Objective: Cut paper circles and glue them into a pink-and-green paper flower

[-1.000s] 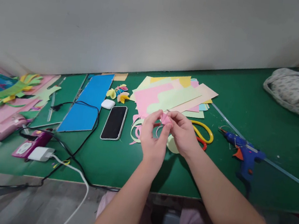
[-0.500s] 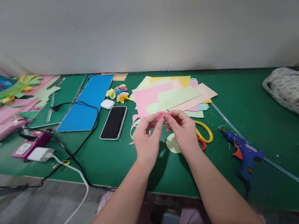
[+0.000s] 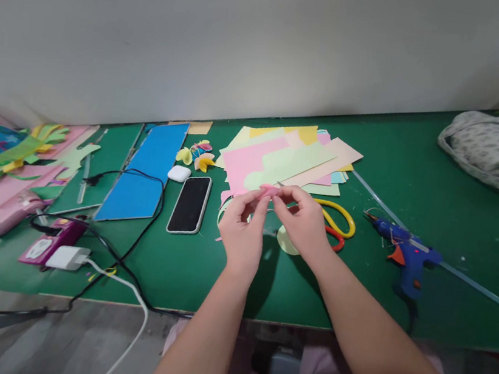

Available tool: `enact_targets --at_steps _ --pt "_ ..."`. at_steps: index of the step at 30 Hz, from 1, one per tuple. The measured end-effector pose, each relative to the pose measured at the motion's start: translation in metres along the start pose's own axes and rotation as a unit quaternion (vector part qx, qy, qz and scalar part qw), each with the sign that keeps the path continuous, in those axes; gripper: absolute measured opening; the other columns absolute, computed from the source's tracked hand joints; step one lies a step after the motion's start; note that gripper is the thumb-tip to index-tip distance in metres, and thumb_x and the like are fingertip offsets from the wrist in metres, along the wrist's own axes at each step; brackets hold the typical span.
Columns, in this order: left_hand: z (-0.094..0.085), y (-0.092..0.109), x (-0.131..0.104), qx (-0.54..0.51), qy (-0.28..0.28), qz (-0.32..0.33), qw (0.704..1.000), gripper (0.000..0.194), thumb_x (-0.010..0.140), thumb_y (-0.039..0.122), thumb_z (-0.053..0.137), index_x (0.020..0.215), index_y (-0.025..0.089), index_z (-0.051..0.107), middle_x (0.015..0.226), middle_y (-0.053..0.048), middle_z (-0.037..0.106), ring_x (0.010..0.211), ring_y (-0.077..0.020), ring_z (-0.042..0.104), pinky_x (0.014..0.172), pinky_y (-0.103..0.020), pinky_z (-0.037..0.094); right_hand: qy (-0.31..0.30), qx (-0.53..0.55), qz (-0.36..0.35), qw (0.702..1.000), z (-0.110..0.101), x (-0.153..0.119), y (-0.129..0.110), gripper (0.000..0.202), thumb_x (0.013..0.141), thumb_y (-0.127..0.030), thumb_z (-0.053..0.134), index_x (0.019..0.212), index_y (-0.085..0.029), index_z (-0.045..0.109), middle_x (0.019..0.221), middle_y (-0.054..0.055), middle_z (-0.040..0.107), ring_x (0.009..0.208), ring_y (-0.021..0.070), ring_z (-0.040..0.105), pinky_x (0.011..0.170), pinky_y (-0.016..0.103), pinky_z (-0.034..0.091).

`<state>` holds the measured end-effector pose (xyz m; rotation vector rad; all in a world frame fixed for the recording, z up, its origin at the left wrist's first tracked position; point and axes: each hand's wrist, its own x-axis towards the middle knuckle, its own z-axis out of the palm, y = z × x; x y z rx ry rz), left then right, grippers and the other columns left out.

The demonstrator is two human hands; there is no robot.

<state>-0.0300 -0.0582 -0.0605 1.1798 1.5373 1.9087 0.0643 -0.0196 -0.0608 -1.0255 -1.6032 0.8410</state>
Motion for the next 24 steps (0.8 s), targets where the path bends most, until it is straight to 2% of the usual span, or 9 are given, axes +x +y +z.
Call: enact_targets --at_steps 8,14,19,24 --pt "0.0015 0.0005 0.0007 -0.017 0.007 -0.021 1.000 0.013 0.076 0.025 0.072 0.087 0.019 0.071 0.086 -0.002 0.074 0.077 -0.0118 0.068 0.073 -0.023 0.056 -0.008 -0.027 -0.010 1.000 0.0009 -0.0006 0.0031 0.007 0.082 -0.023 0.053 0.079 -0.020 0.059 0.077 0.002 0.064 0.070 0.0145 0.059 0.062 0.027 0.047" --pt "0.0013 0.0008 0.0004 -0.029 -0.013 -0.032 0.999 0.015 0.075 0.026 0.073 0.088 0.020 0.071 0.087 -0.002 0.074 0.079 -0.0138 0.069 0.074 -0.025 0.057 0.009 -0.049 -0.018 0.999 0.0008 -0.0004 0.0059 0.007 0.082 -0.023 0.053 0.079 -0.021 0.058 0.077 0.002 0.064 0.070 0.0150 0.059 0.064 0.028 0.047" --pt "-0.0015 -0.0027 0.0029 -0.083 -0.044 -0.054 0.994 0.023 0.086 0.038 0.059 0.090 0.019 0.072 0.089 -0.004 0.073 0.080 -0.0151 0.068 0.069 -0.026 0.058 0.021 -0.033 -0.014 0.999 0.0003 -0.0002 0.0042 0.007 0.081 -0.020 0.053 0.079 -0.021 0.059 0.078 0.001 0.065 0.070 0.0145 0.059 0.063 0.027 0.047" --pt "-0.0035 -0.0045 0.0051 -0.073 -0.054 -0.050 0.995 0.015 0.082 0.031 0.066 0.092 0.023 0.074 0.094 -0.002 0.074 0.085 -0.0140 0.068 0.074 -0.024 0.057 0.006 -0.033 -0.035 0.999 0.0007 -0.0009 0.0039 0.007 0.081 -0.019 0.053 0.079 -0.021 0.059 0.079 0.002 0.065 0.069 0.0143 0.060 0.061 0.026 0.047"
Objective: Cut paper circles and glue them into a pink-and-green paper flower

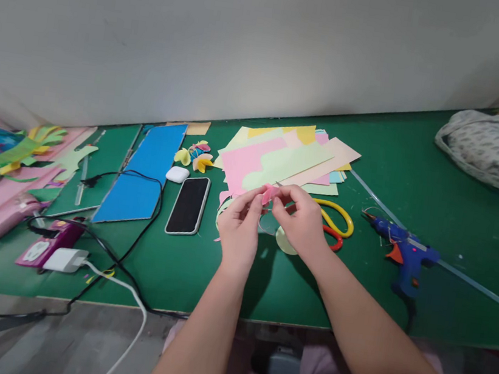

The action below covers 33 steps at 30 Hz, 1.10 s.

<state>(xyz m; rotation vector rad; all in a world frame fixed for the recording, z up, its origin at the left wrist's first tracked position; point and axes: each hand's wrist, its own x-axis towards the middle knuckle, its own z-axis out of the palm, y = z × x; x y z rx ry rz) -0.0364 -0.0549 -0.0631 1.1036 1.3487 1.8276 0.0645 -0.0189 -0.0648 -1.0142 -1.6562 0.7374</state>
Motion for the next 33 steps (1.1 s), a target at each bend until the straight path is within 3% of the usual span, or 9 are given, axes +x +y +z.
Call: enact_targets --at_steps 6,10,17,21,28,33 --pt "-0.003 0.001 -0.001 0.072 -0.047 0.031 0.996 0.019 0.082 0.029 0.066 0.100 0.027 0.073 0.096 -0.002 0.070 0.089 -0.0142 0.065 0.074 -0.024 0.054 -0.002 -0.005 -0.015 1.000 -0.001 0.000 0.002 0.004 0.081 -0.019 0.056 0.081 -0.021 0.059 0.079 0.001 0.065 0.068 0.0141 0.059 0.061 0.026 0.048" --pt "-0.004 0.001 0.001 0.060 -0.065 0.032 0.996 0.019 0.081 0.030 0.066 0.098 0.025 0.073 0.100 -0.004 0.068 0.094 -0.0160 0.063 0.076 -0.025 0.053 -0.007 -0.010 -0.028 1.000 -0.003 0.000 0.002 0.005 0.082 -0.019 0.056 0.083 -0.022 0.060 0.080 0.002 0.065 0.070 0.0144 0.059 0.061 0.026 0.048" --pt "-0.002 0.002 0.005 -0.119 -0.040 -0.098 0.987 0.025 0.075 0.029 0.072 0.099 0.023 0.067 0.093 -0.003 0.071 0.087 -0.0138 0.067 0.075 -0.025 0.053 -0.028 -0.016 -0.043 0.999 -0.002 0.000 -0.001 0.009 0.081 -0.015 0.053 0.079 -0.022 0.059 0.077 0.001 0.062 0.068 0.0138 0.057 0.062 0.026 0.047" --pt "-0.005 0.003 0.009 -0.136 -0.031 -0.130 0.982 0.028 0.067 0.025 0.077 0.091 0.021 0.065 0.081 0.000 0.070 0.076 -0.0107 0.066 0.070 -0.022 0.051 -0.050 -0.002 -0.056 0.997 -0.003 -0.001 -0.003 0.007 0.082 -0.017 0.054 0.078 -0.021 0.058 0.075 0.001 0.060 0.069 0.0137 0.056 0.062 0.026 0.047" --pt "-0.007 0.004 0.010 -0.124 -0.020 -0.118 0.985 0.026 0.067 0.024 0.078 0.091 0.021 0.067 0.079 0.001 0.068 0.073 -0.0088 0.064 0.064 -0.019 0.049 -0.043 0.142 0.045 0.988 -0.008 0.000 -0.007 0.007 0.084 -0.027 0.059 0.083 -0.021 0.061 0.081 0.000 0.064 0.070 0.0122 0.059 0.056 0.023 0.047" --pt "-0.005 0.003 0.009 -0.119 -0.018 -0.089 0.989 0.031 0.066 0.025 0.079 0.093 0.021 0.065 0.078 0.001 0.069 0.071 -0.0086 0.063 0.065 -0.019 0.049 -0.047 0.164 0.058 0.984 -0.008 0.002 -0.005 0.007 0.083 -0.027 0.061 0.081 -0.020 0.062 0.079 0.000 0.064 0.071 0.0117 0.058 0.056 0.023 0.047"
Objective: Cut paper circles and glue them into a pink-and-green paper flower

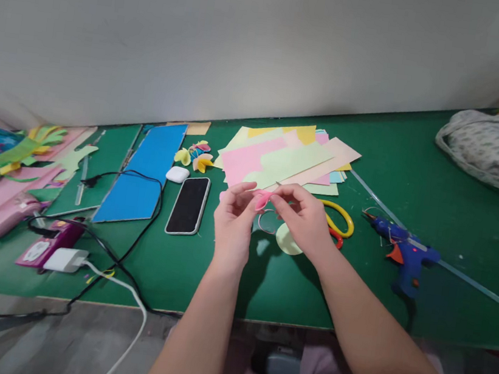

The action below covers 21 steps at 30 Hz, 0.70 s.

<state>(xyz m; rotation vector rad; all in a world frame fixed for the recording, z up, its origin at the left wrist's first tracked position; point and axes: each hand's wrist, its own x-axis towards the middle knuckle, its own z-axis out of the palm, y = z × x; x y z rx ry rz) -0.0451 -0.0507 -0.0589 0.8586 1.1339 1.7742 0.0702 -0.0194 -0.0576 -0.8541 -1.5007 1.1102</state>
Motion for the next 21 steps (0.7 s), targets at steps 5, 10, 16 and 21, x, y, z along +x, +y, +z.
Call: enact_targets --at_steps 5,10,16,21 --pt "0.0010 -0.0009 -0.0008 -0.001 0.015 0.028 0.999 0.030 0.066 0.021 0.080 0.086 0.021 0.058 0.072 0.003 0.067 0.066 -0.0076 0.061 0.062 -0.018 0.048 -0.005 0.003 -0.003 1.000 -0.0016 0.0001 0.0015 0.006 0.083 -0.026 0.061 0.081 -0.020 0.062 0.079 0.000 0.064 0.070 0.0115 0.058 0.056 0.023 0.047" --pt "0.0025 -0.0023 -0.0024 0.053 0.023 0.071 0.996 0.019 0.069 0.022 0.077 0.080 0.018 0.063 0.080 0.000 0.070 0.075 -0.0104 0.064 0.064 -0.020 0.051 -0.004 -0.020 -0.025 0.999 -0.0017 -0.0002 0.0013 0.008 0.085 -0.026 0.059 0.082 -0.019 0.061 0.079 0.001 0.063 0.069 0.0121 0.058 0.056 0.024 0.046" --pt "0.0030 -0.0061 -0.0058 0.108 0.005 0.077 0.991 0.014 0.076 0.027 0.071 0.088 0.022 0.074 0.090 -0.002 0.074 0.085 -0.0138 0.067 0.070 -0.022 0.054 0.006 -0.065 -0.070 0.995 -0.0006 -0.0003 0.0040 0.008 0.088 -0.025 0.055 0.084 -0.020 0.059 0.081 0.001 0.062 0.072 0.0128 0.059 0.061 0.026 0.048" --pt "0.0045 -0.0082 -0.0088 0.112 -0.019 0.099 0.989 0.014 0.082 0.028 0.066 0.092 0.027 0.075 0.098 0.000 0.075 0.096 -0.0147 0.068 0.088 -0.027 0.054 0.020 -0.073 -0.106 0.992 -0.0008 -0.0001 0.0057 0.008 0.089 -0.022 0.053 0.084 -0.020 0.059 0.083 0.001 0.063 0.075 0.0126 0.060 0.067 0.027 0.050"
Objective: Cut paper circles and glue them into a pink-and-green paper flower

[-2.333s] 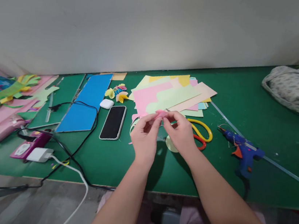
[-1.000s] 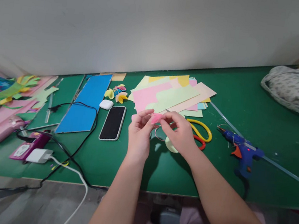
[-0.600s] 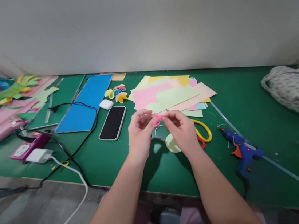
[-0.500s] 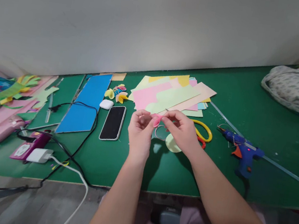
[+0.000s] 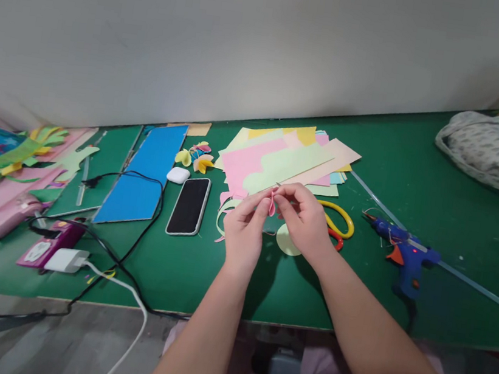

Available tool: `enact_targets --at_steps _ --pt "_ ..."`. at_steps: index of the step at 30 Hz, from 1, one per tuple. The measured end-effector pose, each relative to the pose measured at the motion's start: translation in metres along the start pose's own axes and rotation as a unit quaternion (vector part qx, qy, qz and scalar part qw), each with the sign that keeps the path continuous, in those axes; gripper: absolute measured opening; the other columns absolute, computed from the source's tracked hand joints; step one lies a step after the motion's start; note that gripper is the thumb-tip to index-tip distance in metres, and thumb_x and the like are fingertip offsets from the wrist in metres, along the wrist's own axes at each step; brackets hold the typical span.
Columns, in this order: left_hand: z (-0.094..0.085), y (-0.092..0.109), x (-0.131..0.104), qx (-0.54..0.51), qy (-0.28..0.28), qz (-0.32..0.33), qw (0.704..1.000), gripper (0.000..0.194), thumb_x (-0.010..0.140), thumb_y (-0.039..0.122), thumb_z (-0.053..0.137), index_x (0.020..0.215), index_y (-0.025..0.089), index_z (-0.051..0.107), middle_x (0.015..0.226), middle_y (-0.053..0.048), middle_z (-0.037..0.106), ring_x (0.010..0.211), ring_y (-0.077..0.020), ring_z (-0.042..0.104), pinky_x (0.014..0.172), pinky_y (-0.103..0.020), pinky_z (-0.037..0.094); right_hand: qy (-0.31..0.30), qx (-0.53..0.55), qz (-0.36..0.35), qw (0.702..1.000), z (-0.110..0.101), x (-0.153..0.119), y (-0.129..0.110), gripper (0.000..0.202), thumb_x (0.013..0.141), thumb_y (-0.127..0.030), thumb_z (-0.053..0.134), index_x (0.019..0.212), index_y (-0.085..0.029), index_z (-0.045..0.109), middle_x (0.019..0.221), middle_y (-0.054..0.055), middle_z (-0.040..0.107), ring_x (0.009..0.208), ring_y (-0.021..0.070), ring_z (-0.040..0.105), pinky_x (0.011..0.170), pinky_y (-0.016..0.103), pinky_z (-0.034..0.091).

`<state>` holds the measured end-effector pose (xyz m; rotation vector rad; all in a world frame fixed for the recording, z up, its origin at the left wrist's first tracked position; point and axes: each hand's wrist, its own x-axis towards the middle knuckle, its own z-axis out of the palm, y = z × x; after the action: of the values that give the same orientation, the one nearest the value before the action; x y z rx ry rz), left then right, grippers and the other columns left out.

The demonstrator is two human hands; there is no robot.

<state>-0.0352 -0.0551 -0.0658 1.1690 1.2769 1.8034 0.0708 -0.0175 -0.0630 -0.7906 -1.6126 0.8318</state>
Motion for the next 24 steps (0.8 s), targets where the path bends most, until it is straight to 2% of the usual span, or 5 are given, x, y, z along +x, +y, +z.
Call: enact_targets --at_steps 3,7,14,18,24 --pt "0.001 0.000 -0.002 -0.004 -0.013 0.000 1.000 0.016 0.083 0.029 0.066 0.096 0.028 0.074 0.104 -0.001 0.073 0.100 -0.0160 0.067 0.091 -0.030 0.053 0.011 -0.007 -0.003 1.000 0.000 0.000 0.000 0.008 0.090 -0.023 0.053 0.086 -0.020 0.059 0.085 0.002 0.063 0.076 0.0131 0.060 0.067 0.027 0.050" --pt "0.002 0.001 -0.003 -0.007 -0.025 -0.020 0.999 0.020 0.083 0.031 0.065 0.102 0.028 0.072 0.109 -0.002 0.072 0.103 -0.0172 0.066 0.087 -0.029 0.055 0.033 -0.002 0.012 0.999 0.000 0.000 -0.001 0.006 0.089 -0.024 0.054 0.086 -0.021 0.059 0.085 0.002 0.064 0.074 0.0133 0.060 0.064 0.027 0.050" --pt "0.002 0.005 -0.001 -0.058 0.021 -0.045 0.997 0.026 0.083 0.037 0.064 0.105 0.024 0.071 0.110 -0.005 0.071 0.099 -0.0190 0.067 0.072 -0.026 0.057 0.030 0.106 0.100 0.989 -0.001 0.002 -0.003 0.006 0.087 -0.027 0.057 0.084 -0.022 0.058 0.075 -0.002 0.062 0.060 0.0099 0.057 0.055 0.024 0.049" --pt "0.003 0.007 -0.003 -0.071 0.023 -0.037 0.997 0.027 0.082 0.036 0.066 0.106 0.024 0.070 0.111 -0.005 0.071 0.100 -0.0192 0.068 0.078 -0.028 0.057 0.033 0.067 0.075 0.994 0.000 0.001 -0.004 0.005 0.087 -0.025 0.056 0.085 -0.022 0.058 0.077 -0.002 0.063 0.066 0.0108 0.059 0.058 0.025 0.048" --pt "0.003 0.010 -0.007 -0.055 -0.007 0.005 0.998 0.027 0.085 0.031 0.063 0.111 0.027 0.068 0.113 -0.003 0.070 0.105 -0.0184 0.066 0.089 -0.029 0.055 0.064 -0.009 0.031 0.997 0.001 -0.001 -0.005 0.005 0.088 -0.026 0.056 0.085 -0.022 0.059 0.081 -0.001 0.066 0.073 0.0123 0.062 0.058 0.024 0.048"
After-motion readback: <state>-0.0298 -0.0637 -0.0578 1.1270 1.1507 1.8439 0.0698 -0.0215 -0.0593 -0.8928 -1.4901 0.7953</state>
